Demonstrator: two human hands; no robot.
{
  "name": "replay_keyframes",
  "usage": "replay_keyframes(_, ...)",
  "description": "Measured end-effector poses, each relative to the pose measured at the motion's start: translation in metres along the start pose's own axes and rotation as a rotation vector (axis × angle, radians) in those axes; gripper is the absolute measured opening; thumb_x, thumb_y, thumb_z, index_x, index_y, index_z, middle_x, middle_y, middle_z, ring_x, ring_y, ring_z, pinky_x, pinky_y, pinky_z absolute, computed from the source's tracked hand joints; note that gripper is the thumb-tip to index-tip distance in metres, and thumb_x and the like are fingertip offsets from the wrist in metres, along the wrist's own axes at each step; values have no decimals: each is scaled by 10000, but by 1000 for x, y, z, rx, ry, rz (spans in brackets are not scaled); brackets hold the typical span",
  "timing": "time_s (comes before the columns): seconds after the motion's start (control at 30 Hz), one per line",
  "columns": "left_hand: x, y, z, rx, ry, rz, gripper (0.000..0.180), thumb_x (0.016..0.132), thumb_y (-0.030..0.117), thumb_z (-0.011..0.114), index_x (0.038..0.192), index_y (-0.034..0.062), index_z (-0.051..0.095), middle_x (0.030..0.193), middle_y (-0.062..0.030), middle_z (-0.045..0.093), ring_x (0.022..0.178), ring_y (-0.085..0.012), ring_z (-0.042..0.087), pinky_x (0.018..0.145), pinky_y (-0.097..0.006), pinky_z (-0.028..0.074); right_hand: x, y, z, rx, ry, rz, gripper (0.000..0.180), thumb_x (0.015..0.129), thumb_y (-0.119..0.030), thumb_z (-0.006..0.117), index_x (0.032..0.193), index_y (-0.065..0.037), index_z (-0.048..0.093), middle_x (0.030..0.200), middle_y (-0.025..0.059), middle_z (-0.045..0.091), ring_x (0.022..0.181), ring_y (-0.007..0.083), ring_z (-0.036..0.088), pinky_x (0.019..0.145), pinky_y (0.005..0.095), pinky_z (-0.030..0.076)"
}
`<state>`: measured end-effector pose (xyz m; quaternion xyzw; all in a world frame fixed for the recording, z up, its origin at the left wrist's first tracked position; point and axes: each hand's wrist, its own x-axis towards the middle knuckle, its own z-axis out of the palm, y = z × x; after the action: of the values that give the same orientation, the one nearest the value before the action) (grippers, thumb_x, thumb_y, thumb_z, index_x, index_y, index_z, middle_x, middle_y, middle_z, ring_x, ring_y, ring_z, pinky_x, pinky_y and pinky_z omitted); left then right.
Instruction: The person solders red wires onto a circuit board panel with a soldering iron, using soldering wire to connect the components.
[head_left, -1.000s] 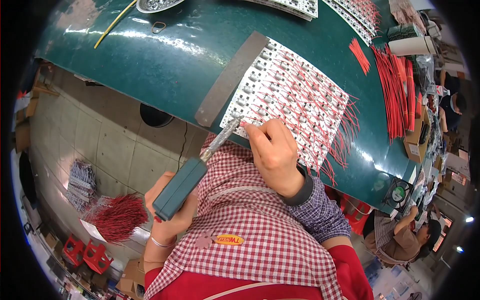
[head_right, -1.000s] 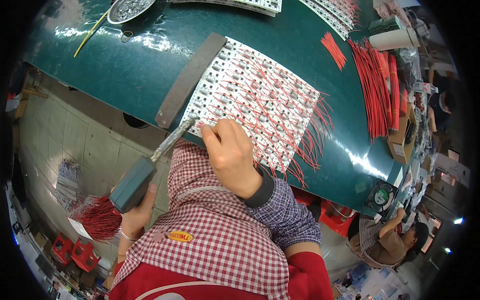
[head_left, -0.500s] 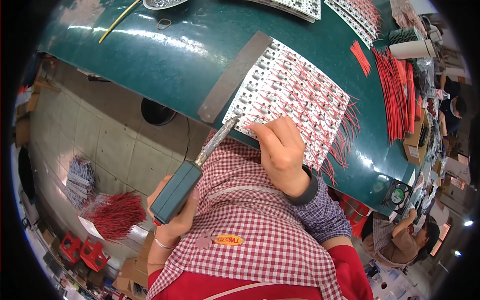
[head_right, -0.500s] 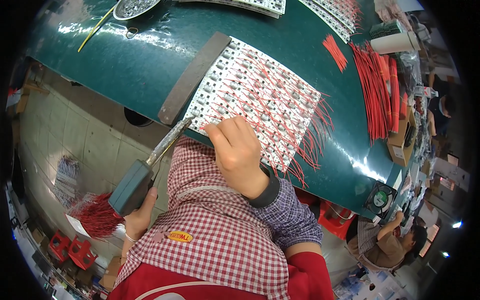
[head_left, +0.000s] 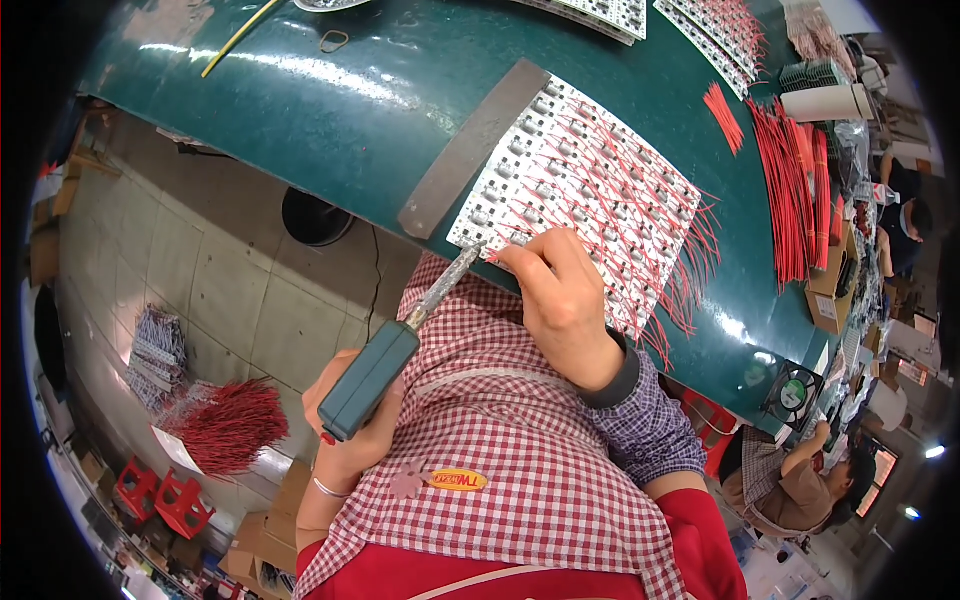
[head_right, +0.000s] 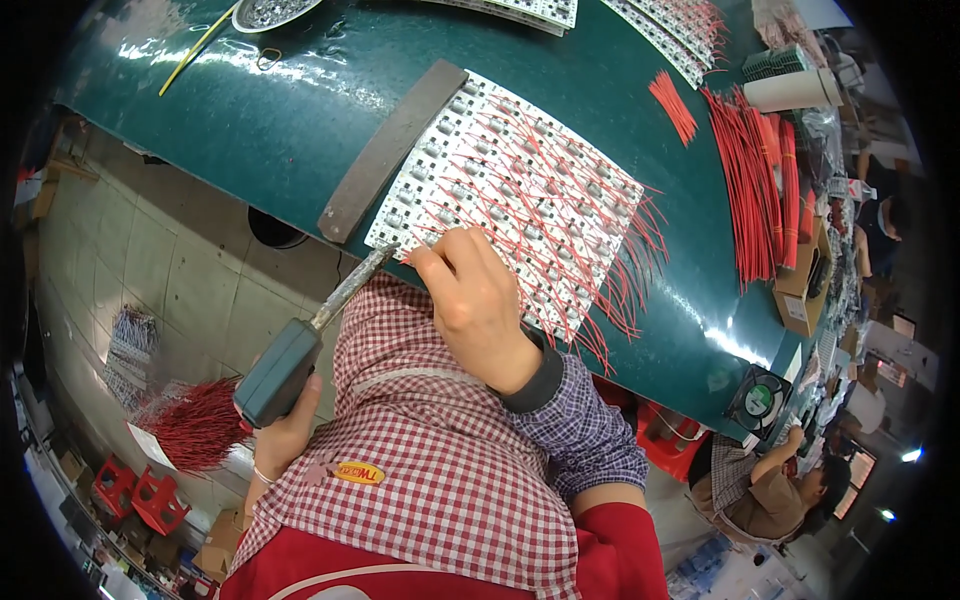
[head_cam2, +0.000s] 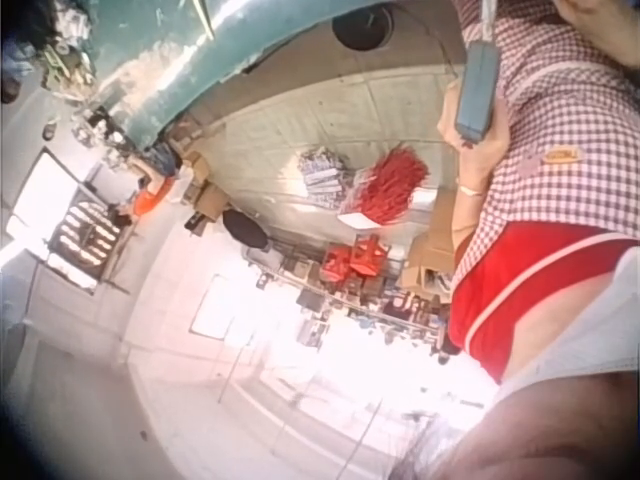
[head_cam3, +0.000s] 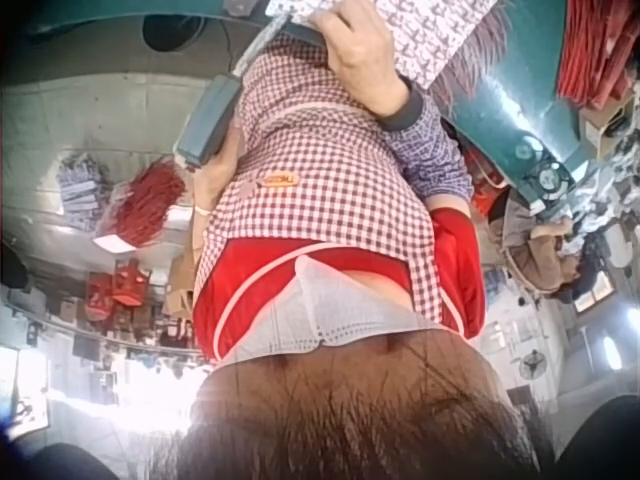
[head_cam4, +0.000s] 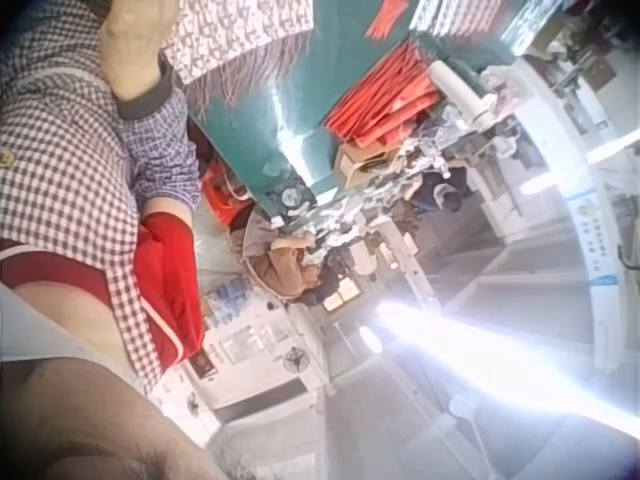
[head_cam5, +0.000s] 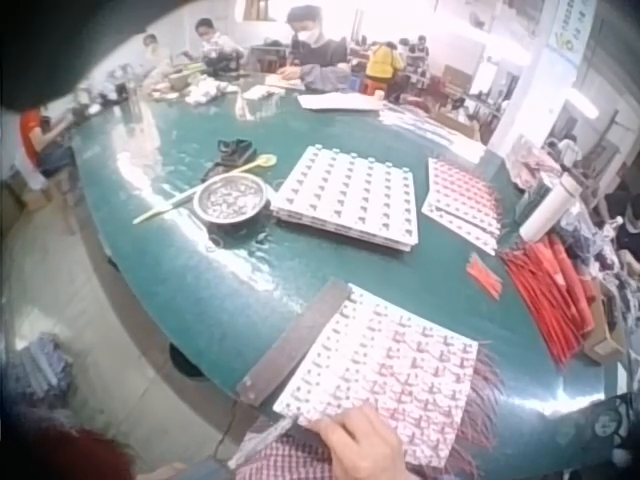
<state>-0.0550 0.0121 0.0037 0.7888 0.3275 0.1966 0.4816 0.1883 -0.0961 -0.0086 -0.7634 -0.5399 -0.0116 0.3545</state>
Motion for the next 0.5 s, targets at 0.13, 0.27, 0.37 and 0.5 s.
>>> replay_keyframes(0.13, 7, 5, 2, 21, 10, 18, 180, 733, -49, 752, 900, -47, 686, 866, -132, 674, 666, -233, 665, 596, -298, 516, 1, -1, -1, -2, -5, -9, 271, 739, 90, 614, 983, -15, 672, 839, 96, 526, 785, 263, 569, 635, 377, 478)
replay_keyframes(0.27, 7, 5, 2, 20, 7, 23, 175, 720, -50, 738, 884, -41, 678, 840, -124, 658, 641, -233, 650, 585, -300, 506, 1, -1, -1, -28, -14, -13, 272, 730, 82, 611, 979, -11, 667, 842, 95, 527, 789, 263, 568, 637, 376, 479)
replay_keyframes(0.37, 9, 6, 2, 34, 2, 44, 169, 715, -52, 728, 876, -40, 677, 824, -120, 648, 631, -234, 644, 582, -301, 502, 2, -3, -1, -21, -15, -4, 259, 740, 89, 644, 979, -7, 674, 828, 103, 526, 768, 274, 565, 637, 383, 472)
replay_keyframes(0.5, 9, 8, 2, 20, 12, 35, 153, 715, -50, 727, 858, -37, 675, 814, -115, 642, 625, -235, 639, 580, -298, 499, 1, -2, 0, -38, -13, -19, 265, 728, 71, 610, 975, -11, 661, 840, 94, 522, 783, 265, 560, 635, 379, 476)
